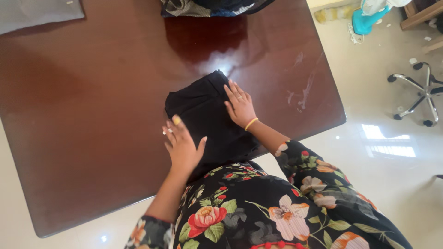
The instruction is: The person folds a pair of black trousers on a table, aligning the legs and folding them into a compact rectangle. The person then folds a pair of olive-green trousers using the same method, smoothing the fabric and stacking the folded items.
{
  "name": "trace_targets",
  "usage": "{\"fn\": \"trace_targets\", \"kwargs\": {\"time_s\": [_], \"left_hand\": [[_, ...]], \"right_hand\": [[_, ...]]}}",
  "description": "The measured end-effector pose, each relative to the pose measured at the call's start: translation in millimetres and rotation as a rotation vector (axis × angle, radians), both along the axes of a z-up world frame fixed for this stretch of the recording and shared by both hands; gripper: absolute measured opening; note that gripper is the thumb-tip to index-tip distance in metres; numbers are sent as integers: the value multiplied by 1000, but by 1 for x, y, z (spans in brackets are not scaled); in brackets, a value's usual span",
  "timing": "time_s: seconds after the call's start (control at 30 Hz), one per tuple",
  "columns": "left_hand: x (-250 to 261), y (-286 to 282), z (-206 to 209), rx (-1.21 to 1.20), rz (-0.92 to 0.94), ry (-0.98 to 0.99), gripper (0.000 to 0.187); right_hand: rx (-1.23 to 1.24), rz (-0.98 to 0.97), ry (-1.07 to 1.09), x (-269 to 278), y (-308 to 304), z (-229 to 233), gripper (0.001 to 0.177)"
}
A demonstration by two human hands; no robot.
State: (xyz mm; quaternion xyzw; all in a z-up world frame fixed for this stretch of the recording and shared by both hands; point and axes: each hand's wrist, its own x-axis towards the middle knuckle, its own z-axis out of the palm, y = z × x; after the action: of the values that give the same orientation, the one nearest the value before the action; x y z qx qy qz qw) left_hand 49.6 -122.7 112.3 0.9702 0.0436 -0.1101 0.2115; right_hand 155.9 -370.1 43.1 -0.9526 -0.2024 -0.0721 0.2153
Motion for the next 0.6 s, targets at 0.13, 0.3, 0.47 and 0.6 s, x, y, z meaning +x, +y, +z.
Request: {"fn": "trace_targets", "kwargs": {"time_s": [0.13, 0.3, 0.47, 0.6], "left_hand": [[33, -3, -36, -114, -159, -393, 107], [60, -17, -76, -39, -220, -371, 102], [61, -15, -94, 57, -270, -421, 96], [64, -17, -98, 68, -288, -388, 92]], "right_hand": [[-88, 89, 21, 6, 17, -1, 69], [-231, 89, -3, 7, 25, -6, 77], [-210, 74, 4, 5, 22, -13, 78], [-143, 91, 39, 7, 18, -16, 78]]}}
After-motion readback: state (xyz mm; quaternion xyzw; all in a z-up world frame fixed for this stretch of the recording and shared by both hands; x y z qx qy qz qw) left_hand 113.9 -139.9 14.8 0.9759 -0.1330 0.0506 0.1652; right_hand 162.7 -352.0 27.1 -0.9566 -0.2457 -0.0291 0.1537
